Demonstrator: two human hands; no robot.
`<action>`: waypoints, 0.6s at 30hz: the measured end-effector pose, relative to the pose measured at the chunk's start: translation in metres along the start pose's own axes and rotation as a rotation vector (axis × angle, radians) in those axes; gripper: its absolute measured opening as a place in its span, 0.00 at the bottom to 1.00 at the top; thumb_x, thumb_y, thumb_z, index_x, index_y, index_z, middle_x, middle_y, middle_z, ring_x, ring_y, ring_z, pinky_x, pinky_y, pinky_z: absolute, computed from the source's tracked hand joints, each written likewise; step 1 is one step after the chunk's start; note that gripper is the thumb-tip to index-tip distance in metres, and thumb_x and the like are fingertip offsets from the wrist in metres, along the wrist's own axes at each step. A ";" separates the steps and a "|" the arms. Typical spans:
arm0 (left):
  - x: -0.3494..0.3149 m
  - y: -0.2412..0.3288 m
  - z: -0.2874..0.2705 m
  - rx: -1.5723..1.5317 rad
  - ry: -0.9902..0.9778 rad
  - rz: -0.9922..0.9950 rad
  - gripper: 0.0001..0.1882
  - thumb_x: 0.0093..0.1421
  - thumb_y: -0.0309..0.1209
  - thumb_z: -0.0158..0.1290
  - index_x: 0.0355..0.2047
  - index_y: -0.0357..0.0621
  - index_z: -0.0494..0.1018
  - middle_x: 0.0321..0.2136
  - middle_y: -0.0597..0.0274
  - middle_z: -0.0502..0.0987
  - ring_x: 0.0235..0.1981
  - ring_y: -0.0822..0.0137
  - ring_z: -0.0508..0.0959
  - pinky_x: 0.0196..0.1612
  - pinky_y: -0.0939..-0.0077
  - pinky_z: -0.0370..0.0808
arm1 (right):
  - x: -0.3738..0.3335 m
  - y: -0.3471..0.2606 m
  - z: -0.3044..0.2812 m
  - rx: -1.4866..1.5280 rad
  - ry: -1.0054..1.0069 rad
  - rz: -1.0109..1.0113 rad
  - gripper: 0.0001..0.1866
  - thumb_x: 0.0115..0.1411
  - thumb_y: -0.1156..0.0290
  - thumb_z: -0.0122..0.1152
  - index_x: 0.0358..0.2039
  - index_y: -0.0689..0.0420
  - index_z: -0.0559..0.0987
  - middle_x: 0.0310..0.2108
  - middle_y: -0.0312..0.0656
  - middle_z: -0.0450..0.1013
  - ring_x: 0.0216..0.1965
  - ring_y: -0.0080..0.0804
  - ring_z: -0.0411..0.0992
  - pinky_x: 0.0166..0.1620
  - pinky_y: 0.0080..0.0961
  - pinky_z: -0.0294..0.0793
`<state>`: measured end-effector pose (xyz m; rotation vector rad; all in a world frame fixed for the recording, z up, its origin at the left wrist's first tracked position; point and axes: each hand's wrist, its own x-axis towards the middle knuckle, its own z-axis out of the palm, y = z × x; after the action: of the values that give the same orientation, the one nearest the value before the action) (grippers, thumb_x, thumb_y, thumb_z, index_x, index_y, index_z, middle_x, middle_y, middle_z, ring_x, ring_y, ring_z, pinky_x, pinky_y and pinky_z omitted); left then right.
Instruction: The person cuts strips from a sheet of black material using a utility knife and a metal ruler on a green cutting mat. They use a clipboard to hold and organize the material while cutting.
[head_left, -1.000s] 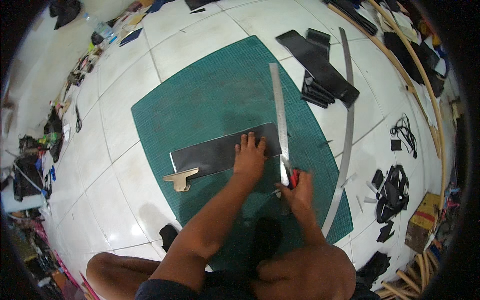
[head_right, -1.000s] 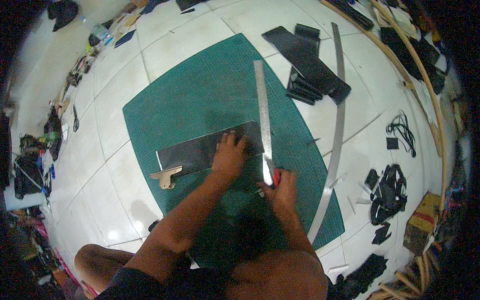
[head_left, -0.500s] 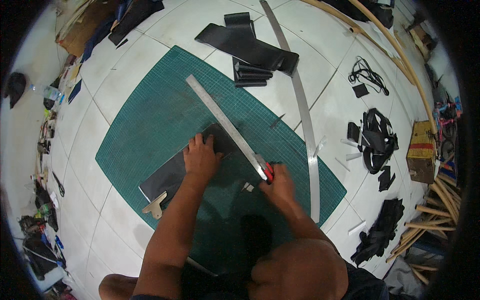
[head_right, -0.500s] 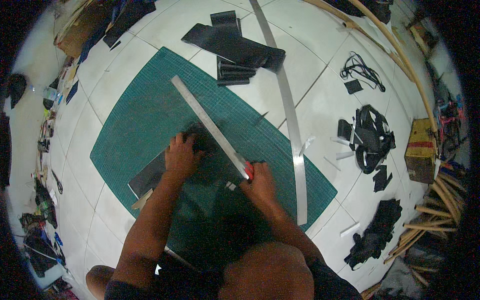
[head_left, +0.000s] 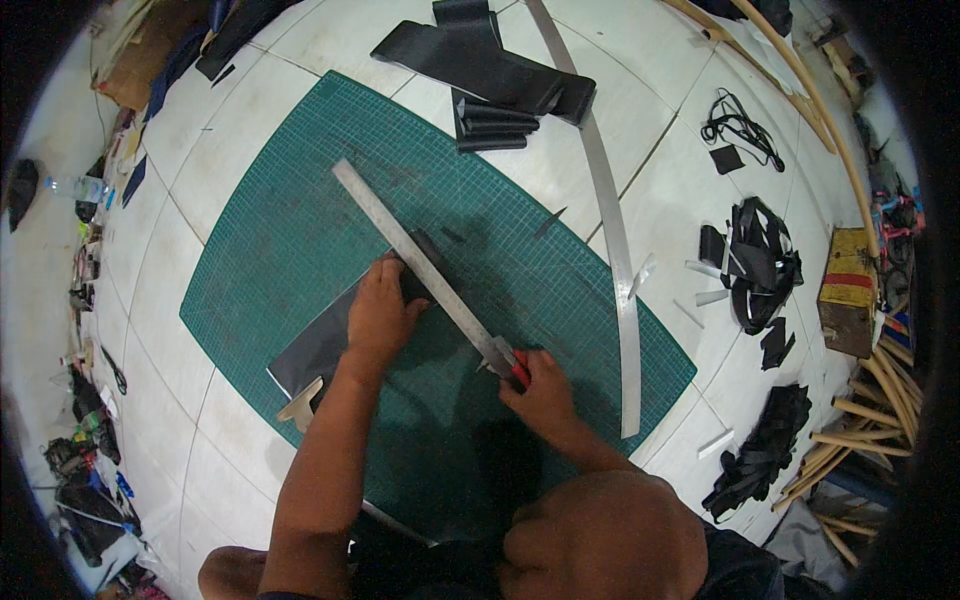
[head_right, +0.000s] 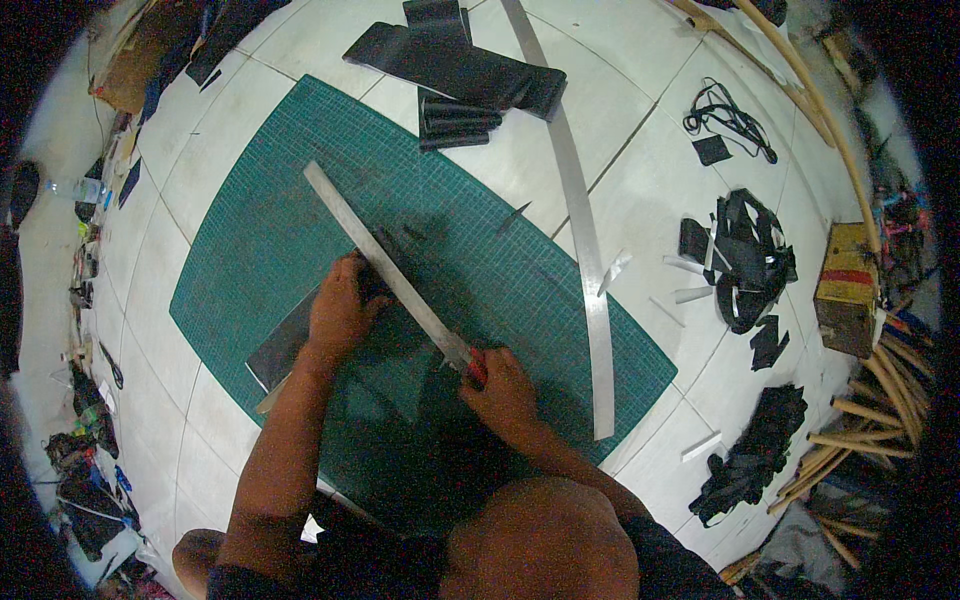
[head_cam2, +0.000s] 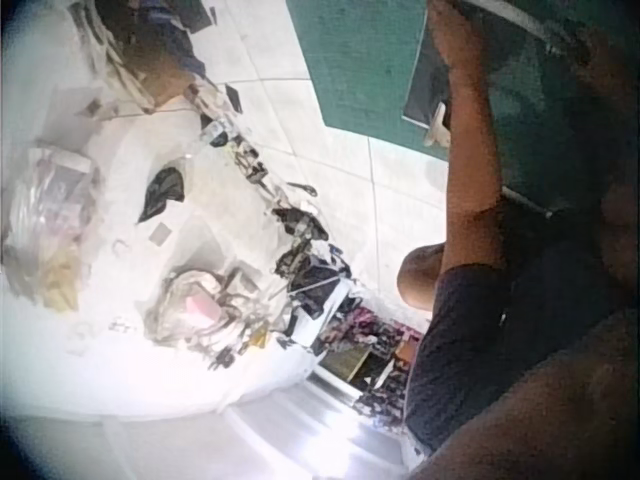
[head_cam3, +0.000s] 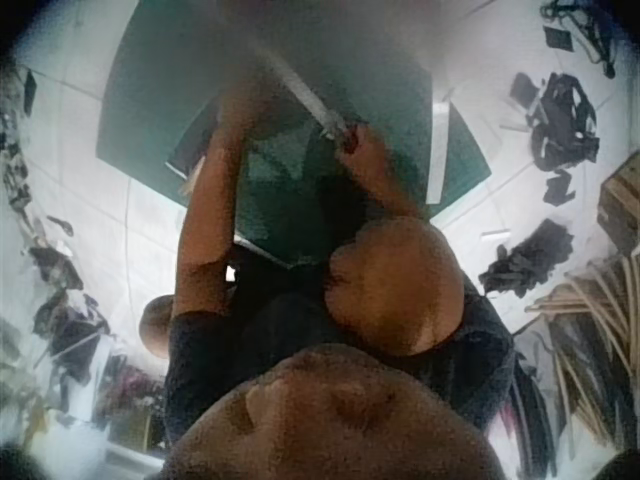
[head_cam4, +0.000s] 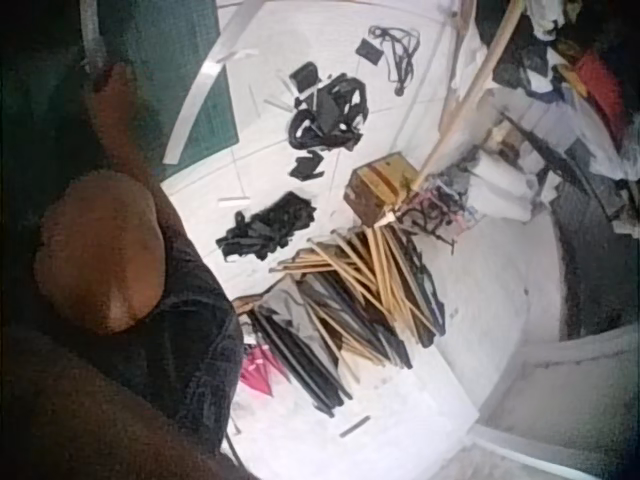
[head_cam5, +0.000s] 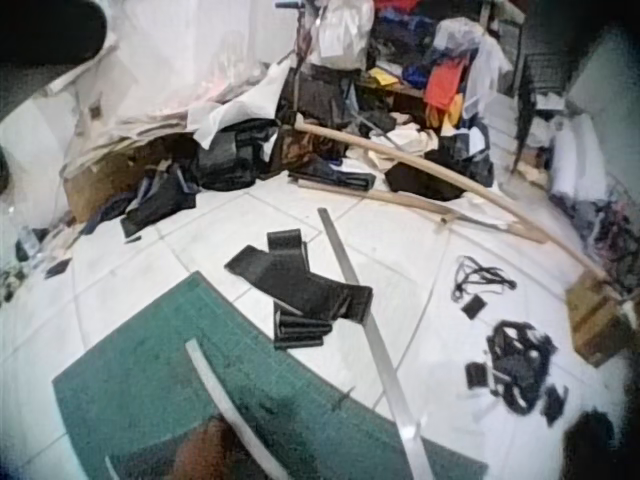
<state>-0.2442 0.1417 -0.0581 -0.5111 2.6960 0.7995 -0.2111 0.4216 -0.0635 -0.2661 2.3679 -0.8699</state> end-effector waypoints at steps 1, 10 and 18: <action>0.000 -0.002 0.002 0.003 0.024 0.020 0.40 0.54 0.38 0.67 0.63 0.41 0.61 0.62 0.49 0.66 0.60 0.47 0.70 0.61 0.57 0.72 | 0.000 -0.001 0.000 -0.007 -0.019 -0.007 0.26 0.53 0.65 0.72 0.48 0.64 0.74 0.42 0.51 0.70 0.43 0.46 0.73 0.44 0.42 0.76; -0.005 0.011 0.004 0.165 0.093 0.056 0.43 0.57 0.48 0.63 0.67 0.42 0.59 0.66 0.51 0.62 0.64 0.47 0.67 0.59 0.55 0.75 | -0.007 0.004 0.001 -0.087 0.020 -0.082 0.24 0.55 0.65 0.71 0.48 0.62 0.75 0.42 0.49 0.69 0.43 0.44 0.73 0.43 0.41 0.76; -0.003 0.012 0.005 0.203 0.082 0.024 0.44 0.56 0.49 0.64 0.67 0.43 0.60 0.67 0.54 0.61 0.64 0.48 0.67 0.58 0.54 0.76 | -0.006 0.009 0.004 -0.086 0.061 -0.101 0.24 0.55 0.65 0.72 0.48 0.62 0.75 0.43 0.49 0.70 0.43 0.44 0.73 0.44 0.40 0.76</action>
<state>-0.2458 0.1544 -0.0558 -0.4734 2.8227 0.5126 -0.2039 0.4282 -0.0687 -0.4018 2.4704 -0.8340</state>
